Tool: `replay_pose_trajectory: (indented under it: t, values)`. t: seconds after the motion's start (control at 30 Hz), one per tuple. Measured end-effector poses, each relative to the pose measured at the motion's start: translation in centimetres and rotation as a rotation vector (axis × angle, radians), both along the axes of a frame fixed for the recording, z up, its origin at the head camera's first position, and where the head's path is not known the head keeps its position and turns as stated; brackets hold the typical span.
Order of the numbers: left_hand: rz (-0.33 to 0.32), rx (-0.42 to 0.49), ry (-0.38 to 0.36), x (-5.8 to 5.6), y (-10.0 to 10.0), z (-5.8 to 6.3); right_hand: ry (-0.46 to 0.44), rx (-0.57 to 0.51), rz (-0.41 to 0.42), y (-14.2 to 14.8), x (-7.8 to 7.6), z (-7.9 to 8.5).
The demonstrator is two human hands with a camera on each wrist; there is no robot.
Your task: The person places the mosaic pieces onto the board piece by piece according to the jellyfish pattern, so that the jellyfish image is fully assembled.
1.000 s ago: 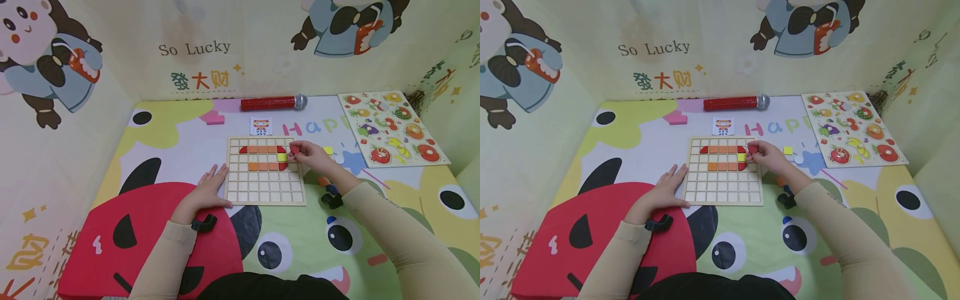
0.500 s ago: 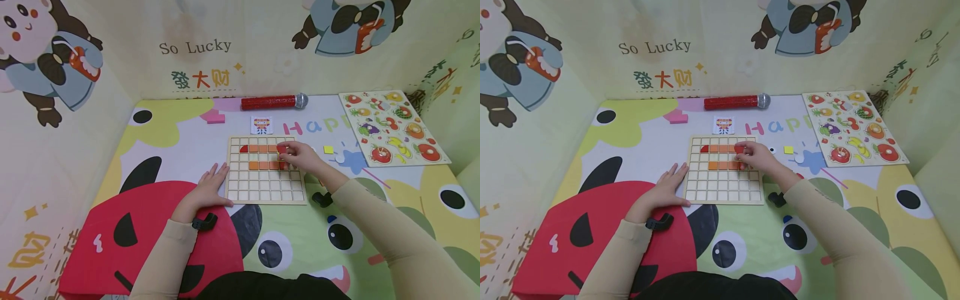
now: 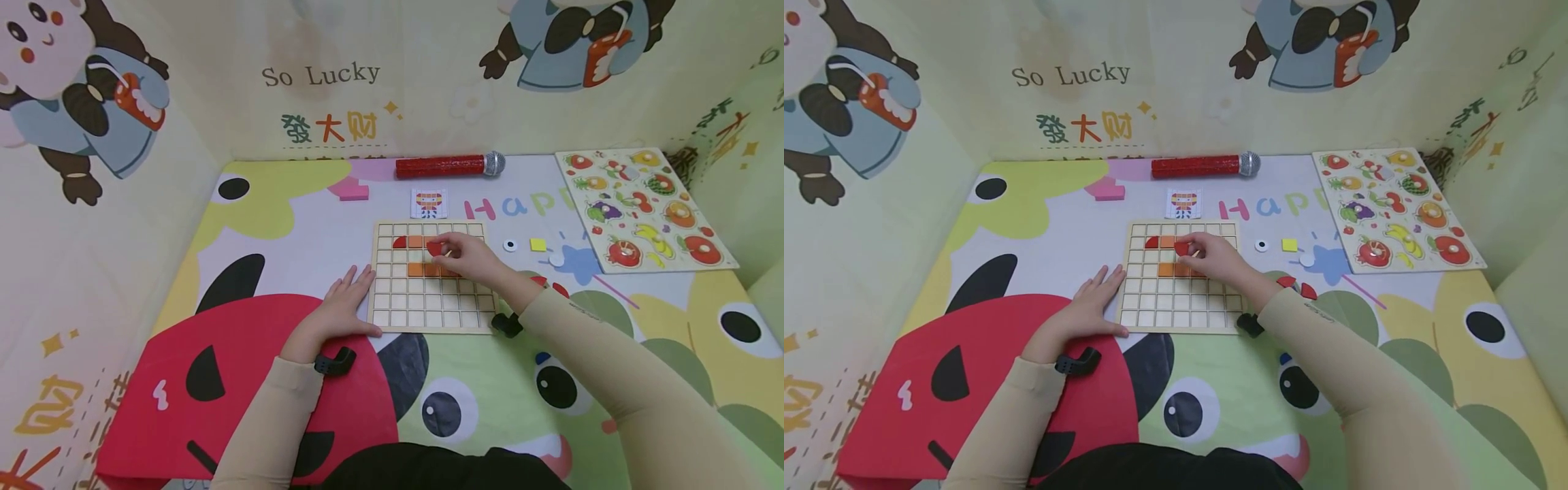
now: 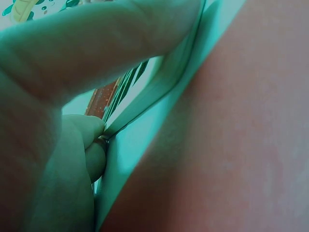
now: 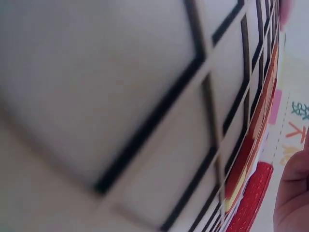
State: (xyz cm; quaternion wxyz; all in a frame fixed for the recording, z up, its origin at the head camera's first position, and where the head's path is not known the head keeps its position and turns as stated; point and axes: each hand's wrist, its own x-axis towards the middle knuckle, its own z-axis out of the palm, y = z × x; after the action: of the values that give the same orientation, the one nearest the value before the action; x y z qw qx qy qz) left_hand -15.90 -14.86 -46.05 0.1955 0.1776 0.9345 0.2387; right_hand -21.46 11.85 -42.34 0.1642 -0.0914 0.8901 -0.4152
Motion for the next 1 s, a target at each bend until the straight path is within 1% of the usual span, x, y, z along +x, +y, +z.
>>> replay_pose_trajectory:
  t: [0.2,0.4,0.57,0.63,0.77,1.0]
  values:
    - [0.000,-0.001,0.004,-0.1,-0.1,0.0,0.045,0.017,0.056,-1.7,-0.1,0.3]
    - [-0.012,-0.001,0.008,-0.1,-0.2,0.0,0.093,0.147,0.107,-3.5,-0.3,0.6]
    - [-0.008,0.004,0.007,-0.1,-0.1,0.0,0.156,0.237,0.150,-4.8,-0.4,0.8]
    - [-0.010,0.006,0.009,-0.1,-0.1,0.1,0.169,0.271,0.158,-5.2,-0.4,0.8]
    - [-0.011,0.008,0.010,-0.1,-0.1,0.1,0.160,0.321,0.161,-5.8,-0.4,0.6]
    - [-0.015,0.006,0.012,-0.1,-0.1,0.0,0.176,0.402,0.159,-6.5,-0.4,0.0]
